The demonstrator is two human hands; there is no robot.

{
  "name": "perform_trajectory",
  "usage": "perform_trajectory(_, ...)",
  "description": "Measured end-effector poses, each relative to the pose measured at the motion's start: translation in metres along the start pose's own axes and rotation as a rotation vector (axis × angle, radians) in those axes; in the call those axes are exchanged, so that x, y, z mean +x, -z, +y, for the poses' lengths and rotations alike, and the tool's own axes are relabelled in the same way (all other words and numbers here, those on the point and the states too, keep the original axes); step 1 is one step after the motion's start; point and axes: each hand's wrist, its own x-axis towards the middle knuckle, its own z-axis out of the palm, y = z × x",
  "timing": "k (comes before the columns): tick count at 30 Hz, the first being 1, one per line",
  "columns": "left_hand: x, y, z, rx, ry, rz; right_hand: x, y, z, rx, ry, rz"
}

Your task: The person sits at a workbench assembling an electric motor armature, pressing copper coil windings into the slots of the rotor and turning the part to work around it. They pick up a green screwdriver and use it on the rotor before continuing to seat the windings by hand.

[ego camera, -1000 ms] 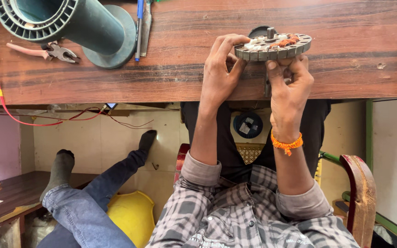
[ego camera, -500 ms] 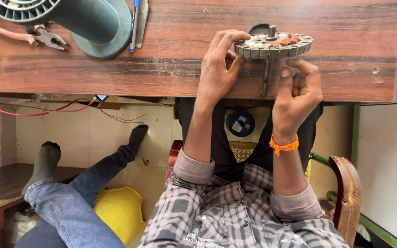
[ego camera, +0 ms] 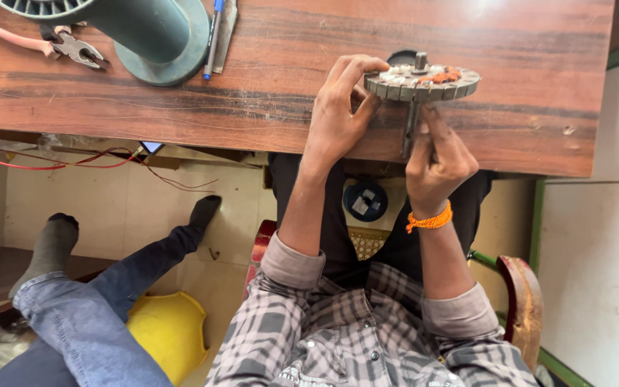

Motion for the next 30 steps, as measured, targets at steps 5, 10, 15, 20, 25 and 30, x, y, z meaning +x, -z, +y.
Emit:
perform_trajectory(5,0.0,-0.001,0.002,0.016,0.026,-0.004,0.004,0.003,-0.004,-0.001,0.004,-0.03)
perform_trajectory(10,-0.001,-0.005,-0.008,0.065,0.003,0.009,0.002,0.002,0.004,-0.043,0.016,-0.026)
perform_trajectory(15,0.0,-0.011,-0.019,0.15,-0.081,0.082,0.001,0.002,0.009,-0.11,0.108,-0.044)
perform_trajectory(20,0.006,-0.018,-0.023,0.126,0.052,0.032,0.001,-0.001,0.018,-0.027,0.117,-0.025)
perform_trajectory(25,0.004,-0.019,-0.021,0.158,-0.014,0.089,-0.004,0.001,0.025,0.014,0.179,-0.051)
perform_trajectory(30,0.002,-0.017,-0.019,0.138,-0.015,0.071,-0.005,0.003,0.022,-0.004,0.091,-0.071)
